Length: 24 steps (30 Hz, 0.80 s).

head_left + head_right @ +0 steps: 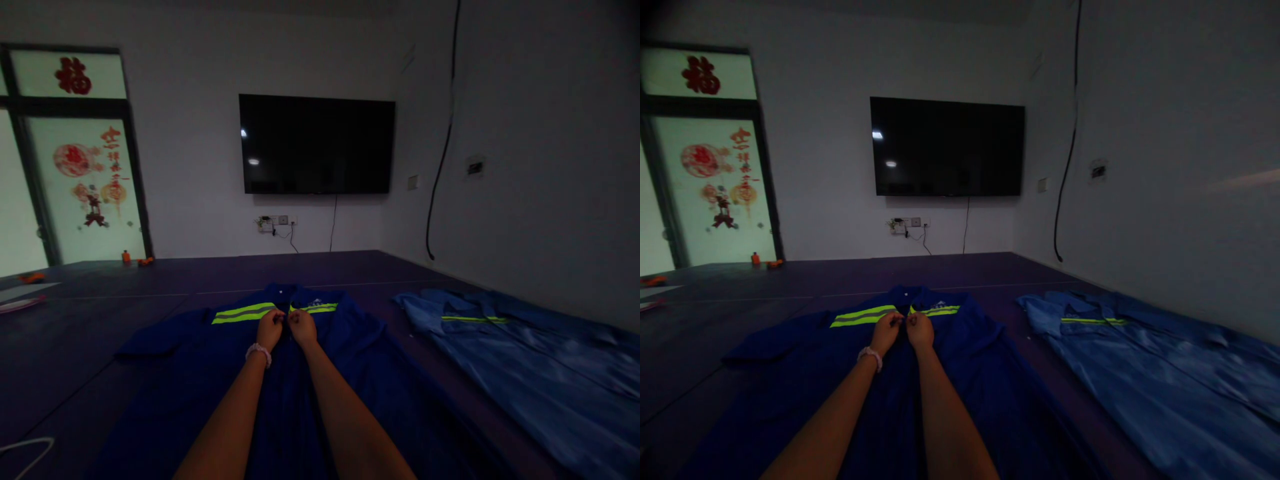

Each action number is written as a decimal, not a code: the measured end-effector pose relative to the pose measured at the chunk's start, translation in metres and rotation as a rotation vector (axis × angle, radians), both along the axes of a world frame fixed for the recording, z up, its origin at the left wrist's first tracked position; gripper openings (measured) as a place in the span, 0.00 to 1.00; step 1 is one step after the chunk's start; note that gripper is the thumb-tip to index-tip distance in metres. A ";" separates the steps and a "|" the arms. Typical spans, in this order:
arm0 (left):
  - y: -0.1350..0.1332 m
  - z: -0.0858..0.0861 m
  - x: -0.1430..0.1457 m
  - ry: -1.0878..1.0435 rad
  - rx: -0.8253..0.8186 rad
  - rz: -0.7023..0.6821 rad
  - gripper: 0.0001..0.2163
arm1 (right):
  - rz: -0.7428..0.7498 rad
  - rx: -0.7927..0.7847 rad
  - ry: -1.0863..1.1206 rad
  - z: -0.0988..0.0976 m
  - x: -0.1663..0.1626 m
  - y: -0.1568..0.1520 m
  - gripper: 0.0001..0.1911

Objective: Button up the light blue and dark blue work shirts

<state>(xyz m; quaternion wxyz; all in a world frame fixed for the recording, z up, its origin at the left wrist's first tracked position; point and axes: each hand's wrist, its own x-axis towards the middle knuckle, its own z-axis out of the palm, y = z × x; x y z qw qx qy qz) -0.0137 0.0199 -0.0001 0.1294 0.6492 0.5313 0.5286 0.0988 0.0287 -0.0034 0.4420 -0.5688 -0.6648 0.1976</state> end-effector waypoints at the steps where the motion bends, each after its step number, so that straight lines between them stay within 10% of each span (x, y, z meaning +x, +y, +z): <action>1: 0.000 0.000 0.000 -0.007 0.004 -0.007 0.09 | 0.000 0.006 0.007 0.000 0.000 0.000 0.07; 24: 0.003 -0.004 -0.001 -0.157 -0.024 -0.106 0.07 | 0.038 0.067 0.012 -0.001 0.000 -0.002 0.07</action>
